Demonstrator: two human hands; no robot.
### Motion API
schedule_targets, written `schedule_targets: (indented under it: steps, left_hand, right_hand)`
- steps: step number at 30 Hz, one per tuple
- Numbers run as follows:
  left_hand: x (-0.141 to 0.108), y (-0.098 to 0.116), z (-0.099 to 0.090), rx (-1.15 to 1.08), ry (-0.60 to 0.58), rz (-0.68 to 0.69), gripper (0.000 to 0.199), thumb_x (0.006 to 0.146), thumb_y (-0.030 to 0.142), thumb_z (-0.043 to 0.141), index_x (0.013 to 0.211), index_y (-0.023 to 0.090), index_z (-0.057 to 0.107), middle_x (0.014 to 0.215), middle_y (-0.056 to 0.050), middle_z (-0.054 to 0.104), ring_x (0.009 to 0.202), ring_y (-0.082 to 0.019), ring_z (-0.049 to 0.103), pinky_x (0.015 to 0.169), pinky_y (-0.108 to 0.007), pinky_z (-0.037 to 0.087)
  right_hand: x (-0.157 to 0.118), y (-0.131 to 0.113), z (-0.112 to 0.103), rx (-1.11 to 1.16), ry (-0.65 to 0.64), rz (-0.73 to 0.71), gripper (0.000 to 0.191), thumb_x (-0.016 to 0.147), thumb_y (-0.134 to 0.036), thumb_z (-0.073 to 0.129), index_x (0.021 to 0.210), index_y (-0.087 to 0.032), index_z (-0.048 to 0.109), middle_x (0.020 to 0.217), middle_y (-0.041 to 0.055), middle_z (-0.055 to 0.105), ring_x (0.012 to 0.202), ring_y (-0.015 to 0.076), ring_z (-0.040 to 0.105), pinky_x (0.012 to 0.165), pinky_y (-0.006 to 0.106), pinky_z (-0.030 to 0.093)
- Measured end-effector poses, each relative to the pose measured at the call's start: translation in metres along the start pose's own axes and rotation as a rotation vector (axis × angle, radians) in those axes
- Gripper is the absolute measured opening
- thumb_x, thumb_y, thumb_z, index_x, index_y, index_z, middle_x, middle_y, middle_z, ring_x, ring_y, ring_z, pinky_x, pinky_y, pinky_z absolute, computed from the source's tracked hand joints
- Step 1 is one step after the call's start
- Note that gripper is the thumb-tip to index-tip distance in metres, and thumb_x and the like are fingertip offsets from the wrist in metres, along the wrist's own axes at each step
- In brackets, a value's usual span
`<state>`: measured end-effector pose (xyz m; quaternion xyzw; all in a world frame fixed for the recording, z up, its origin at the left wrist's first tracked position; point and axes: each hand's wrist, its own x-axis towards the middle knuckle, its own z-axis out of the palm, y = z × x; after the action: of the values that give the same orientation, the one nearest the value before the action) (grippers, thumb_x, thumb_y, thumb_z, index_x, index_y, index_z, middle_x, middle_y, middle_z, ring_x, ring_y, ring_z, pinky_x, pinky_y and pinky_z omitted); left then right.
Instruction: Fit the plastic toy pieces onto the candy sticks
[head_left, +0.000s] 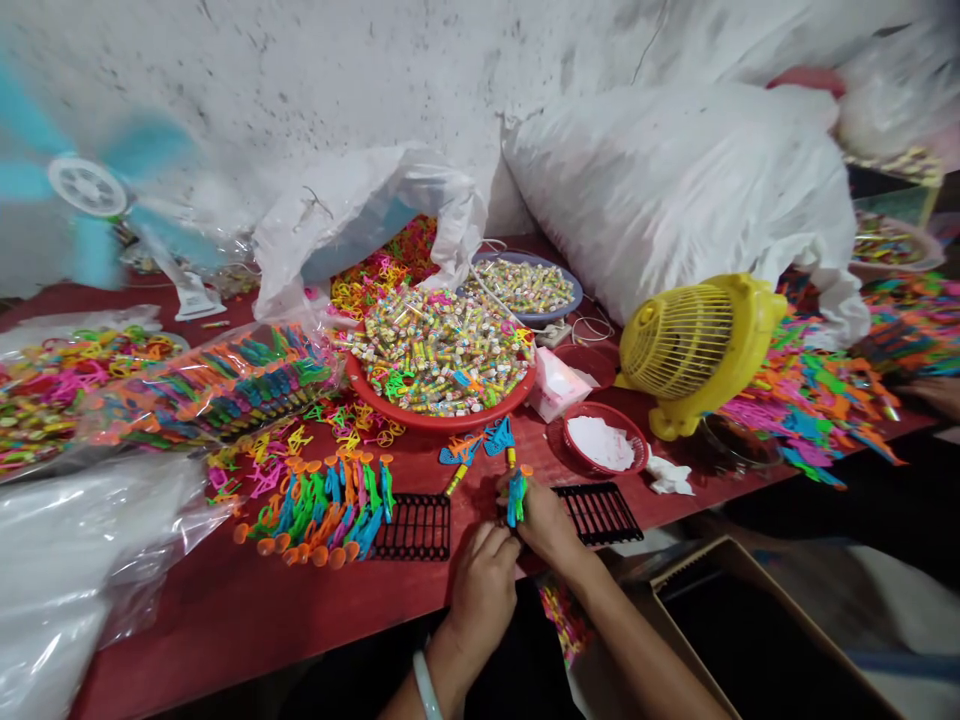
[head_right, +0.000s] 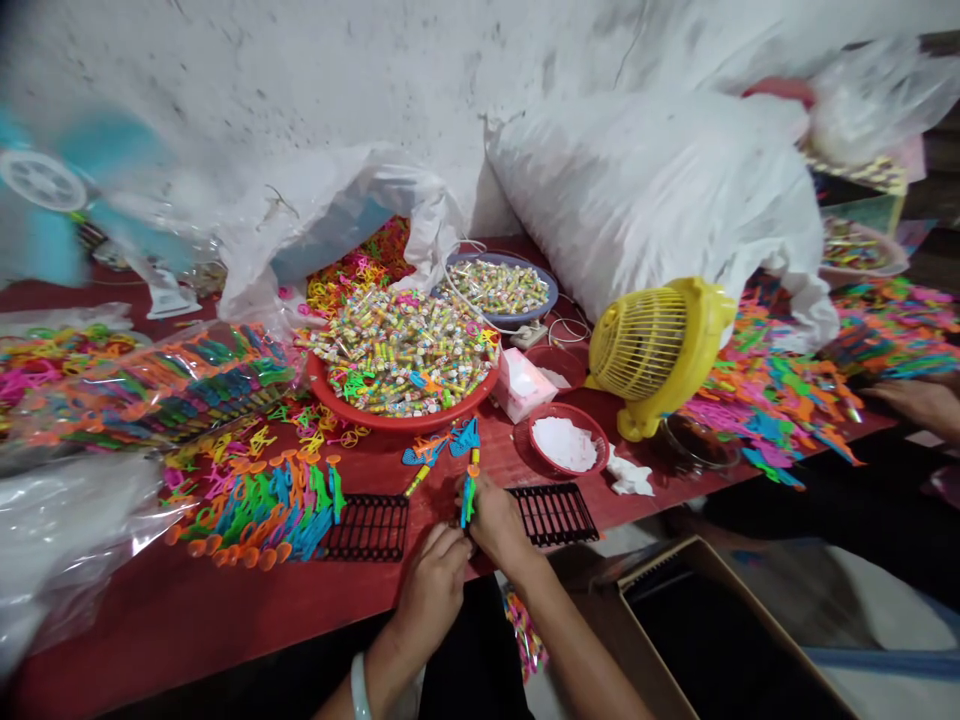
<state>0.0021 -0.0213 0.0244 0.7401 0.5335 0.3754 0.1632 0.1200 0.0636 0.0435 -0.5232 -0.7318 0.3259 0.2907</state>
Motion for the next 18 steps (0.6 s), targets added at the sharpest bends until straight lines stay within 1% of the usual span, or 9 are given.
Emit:
schedule_targets:
  steps: [2, 4, 6, 7, 8, 10, 13, 16, 18]
  left_hand:
    - [0.001, -0.001, -0.001, -0.070, 0.025, -0.022, 0.032, 0.079, -0.003, 0.045, 0.090, 0.018, 0.068, 0.088, -0.005, 0.069, 0.093, -0.019, 0.061, 0.083, -0.037, 0.058]
    - [0.006, -0.005, -0.002, -0.173, 0.104, -0.107, 0.028, 0.082, 0.001, 0.046, 0.086, 0.019, 0.068, 0.086, -0.005, 0.068, 0.088, -0.018, 0.062, 0.079, -0.034, 0.057]
    - [0.015, -0.012, -0.004, -0.267, 0.222, -0.228, 0.025, 0.081, 0.005, 0.049, 0.093, 0.018, 0.066, 0.093, -0.006, 0.067, 0.089, -0.017, 0.063, 0.078, -0.032, 0.057]
    - [0.021, -0.015, -0.005, -0.302, 0.268, -0.272, 0.028, 0.080, 0.005, 0.049, 0.099, 0.018, 0.064, 0.099, -0.007, 0.066, 0.092, -0.018, 0.063, 0.080, -0.033, 0.056]
    - [0.028, -0.018, -0.006, -0.332, 0.279, -0.290, 0.033, 0.077, 0.004, 0.049, 0.104, 0.018, 0.063, 0.104, -0.008, 0.065, 0.096, -0.018, 0.063, 0.083, -0.034, 0.055]
    - [0.040, -0.024, -0.006, -0.372, 0.207, -0.283, 0.042, 0.072, 0.001, 0.047, 0.107, 0.020, 0.061, 0.108, -0.007, 0.065, 0.101, -0.019, 0.062, 0.089, -0.036, 0.052]
    - [0.052, -0.031, -0.006, -0.378, 0.077, -0.270, 0.039, 0.071, 0.005, 0.047, 0.102, 0.021, 0.064, 0.100, -0.006, 0.069, 0.097, -0.019, 0.063, 0.091, -0.039, 0.050]
    - [0.056, -0.041, -0.003, -0.325, 0.064, -0.265, 0.028, 0.075, 0.020, 0.050, 0.096, 0.020, 0.067, 0.093, -0.007, 0.071, 0.090, -0.022, 0.065, 0.084, -0.040, 0.053]
    - [0.057, -0.049, 0.001, -0.262, 0.046, -0.238, 0.027, 0.076, 0.031, 0.051, 0.093, 0.020, 0.069, 0.089, -0.008, 0.072, 0.085, -0.024, 0.066, 0.079, -0.040, 0.055]
  right_hand:
    - [-0.002, -0.001, 0.004, -0.031, 0.017, 0.011, 0.018, 0.073, -0.017, 0.051, 0.087, -0.020, 0.062, 0.086, 0.0089, 0.067, 0.077, 0.0220, 0.063, 0.070, 0.031, 0.045]
    - [-0.003, -0.002, 0.006, -0.047, 0.036, 0.021, 0.018, 0.073, -0.016, 0.051, 0.088, -0.019, 0.062, 0.086, 0.0092, 0.067, 0.077, 0.0222, 0.063, 0.069, 0.031, 0.044]
    - [-0.004, -0.003, 0.007, -0.045, 0.055, 0.029, 0.017, 0.073, -0.017, 0.052, 0.088, -0.019, 0.061, 0.085, 0.0090, 0.066, 0.077, 0.0229, 0.063, 0.069, 0.031, 0.044]
    - [-0.004, -0.003, 0.006, -0.036, 0.063, 0.033, 0.017, 0.073, -0.018, 0.052, 0.088, -0.020, 0.061, 0.084, 0.0087, 0.066, 0.077, 0.0232, 0.063, 0.069, 0.031, 0.044]
    - [-0.004, -0.003, 0.006, -0.022, 0.072, 0.038, 0.016, 0.073, -0.017, 0.052, 0.087, -0.020, 0.060, 0.083, 0.0082, 0.066, 0.077, 0.0234, 0.063, 0.069, 0.031, 0.044]
    - [-0.003, -0.003, 0.005, 0.016, 0.088, 0.044, 0.016, 0.072, -0.014, 0.051, 0.085, -0.021, 0.058, 0.080, 0.0066, 0.066, 0.078, 0.0231, 0.064, 0.070, 0.030, 0.045]
    - [-0.001, -0.002, 0.004, 0.104, 0.108, 0.048, 0.024, 0.069, -0.008, 0.050, 0.088, -0.022, 0.052, 0.079, 0.0030, 0.065, 0.076, 0.0201, 0.064, 0.070, 0.029, 0.047]
    - [0.001, 0.000, 0.004, 0.218, 0.101, 0.028, 0.035, 0.068, -0.005, 0.050, 0.097, -0.023, 0.046, 0.082, -0.0001, 0.065, 0.072, 0.0161, 0.064, 0.065, 0.026, 0.050]
    - [0.000, 0.001, 0.002, 0.280, 0.068, -0.005, 0.037, 0.070, -0.007, 0.050, 0.103, -0.023, 0.043, 0.085, -0.0008, 0.064, 0.068, 0.0140, 0.065, 0.059, 0.025, 0.052]
